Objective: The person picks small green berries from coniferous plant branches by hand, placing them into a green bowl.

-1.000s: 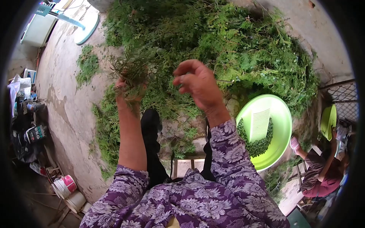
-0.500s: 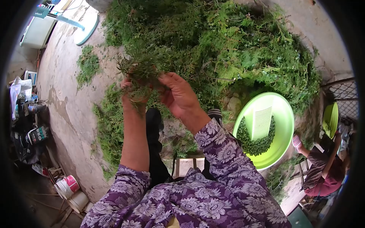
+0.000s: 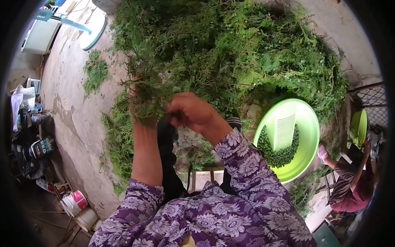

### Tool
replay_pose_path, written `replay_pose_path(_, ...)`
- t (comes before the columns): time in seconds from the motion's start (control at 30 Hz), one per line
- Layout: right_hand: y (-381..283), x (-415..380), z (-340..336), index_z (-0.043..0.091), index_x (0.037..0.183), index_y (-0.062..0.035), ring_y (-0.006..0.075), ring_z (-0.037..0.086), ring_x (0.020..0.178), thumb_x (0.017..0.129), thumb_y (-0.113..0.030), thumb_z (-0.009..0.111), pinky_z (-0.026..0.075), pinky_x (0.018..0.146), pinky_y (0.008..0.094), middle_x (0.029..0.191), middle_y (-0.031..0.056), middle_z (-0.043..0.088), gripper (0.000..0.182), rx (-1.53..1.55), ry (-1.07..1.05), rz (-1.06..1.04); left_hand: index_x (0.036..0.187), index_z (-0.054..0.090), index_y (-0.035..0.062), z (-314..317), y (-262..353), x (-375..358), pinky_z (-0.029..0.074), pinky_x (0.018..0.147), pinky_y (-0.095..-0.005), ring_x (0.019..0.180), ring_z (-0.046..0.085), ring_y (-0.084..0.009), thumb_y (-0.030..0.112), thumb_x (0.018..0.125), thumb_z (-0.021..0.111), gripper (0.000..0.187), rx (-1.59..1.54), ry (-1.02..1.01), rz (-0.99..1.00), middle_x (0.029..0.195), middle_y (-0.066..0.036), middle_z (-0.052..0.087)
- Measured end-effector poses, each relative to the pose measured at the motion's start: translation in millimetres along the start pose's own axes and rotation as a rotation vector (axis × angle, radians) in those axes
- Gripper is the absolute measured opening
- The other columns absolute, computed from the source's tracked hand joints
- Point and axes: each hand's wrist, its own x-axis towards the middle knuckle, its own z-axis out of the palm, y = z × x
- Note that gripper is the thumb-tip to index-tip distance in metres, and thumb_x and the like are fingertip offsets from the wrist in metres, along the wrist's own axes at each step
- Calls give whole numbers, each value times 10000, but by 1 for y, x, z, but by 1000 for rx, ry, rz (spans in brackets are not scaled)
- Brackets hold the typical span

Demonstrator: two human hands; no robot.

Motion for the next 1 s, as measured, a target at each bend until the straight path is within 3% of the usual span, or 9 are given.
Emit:
replay_pose_path(0.03,0,-5,1,544,774,-4,133,549,556,731,-52,504,445,471,232,739,97,575,76,-163,-41,77,1025,502,61,-5,-5,1,490,567,-346,786,568,-252,369,765,513,404,1,1,-2,906,-99,570)
replay_pose_path(0.1,6,-8,0,542,795,-2,135,562,584,726,-51,504,449,473,217,759,105,581,93,-149,-115,64,1032,495,76,-17,4,7,481,545,-392,777,568,-268,354,733,531,410,-1208,40,-547,921,-128,558)
replay_pose_path(0.23,-16,-18,1,516,906,7,121,581,595,735,-25,479,477,513,194,851,146,585,178,-38,-130,-169,1036,484,85,-21,7,8,473,509,-393,717,570,-274,348,737,527,401,-1131,226,-631,902,-142,556)
replay_pose_path(0.47,-29,-18,-18,509,947,2,73,516,578,815,-67,492,412,463,157,787,87,572,149,69,64,-461,1067,467,76,-20,5,11,489,603,-392,801,553,-275,355,834,439,364,-1130,54,-572,967,-116,540)
replay_pose_path(0.63,-30,-17,-2,554,924,-21,15,464,605,793,-184,607,374,484,147,768,-11,547,215,-561,247,-484,1034,472,63,-5,28,1,484,590,-394,796,546,-270,368,807,503,381,-1175,260,-564,949,-136,549)
replay_pose_path(0.73,-25,-12,-1,567,868,-8,10,438,608,787,-211,620,377,505,163,737,-27,536,225,-649,250,-500,1062,453,73,-2,30,-2,489,641,-407,818,547,-273,343,793,539,391,-1099,260,-517,983,-135,536)
replay_pose_path(0.87,-23,-11,-4,570,838,-8,22,434,590,781,-214,620,381,525,179,696,-28,532,219,-599,253,-467,1120,443,49,-6,45,7,485,757,-360,909,537,-244,240,883,399,308,-1162,228,-635,1019,-112,525)
replay_pose_path(0.93,-22,-11,-8,566,841,-7,21,425,573,779,-204,609,380,520,181,654,-30,519,211,-944,295,-582,1135,433,42,-10,35,10,486,759,-351,912,536,-241,228,880,402,317,-1192,205,-710,1003,-113,531)
replay_pose_path(1.0,-24,-17,-4,568,825,-11,21,439,571,777,-185,597,378,510,170,632,-28,513,183,-900,224,-480,1097,464,30,-15,8,6,507,680,-321,857,560,-226,251,865,425,322,-1353,-152,-166,969,-114,550)
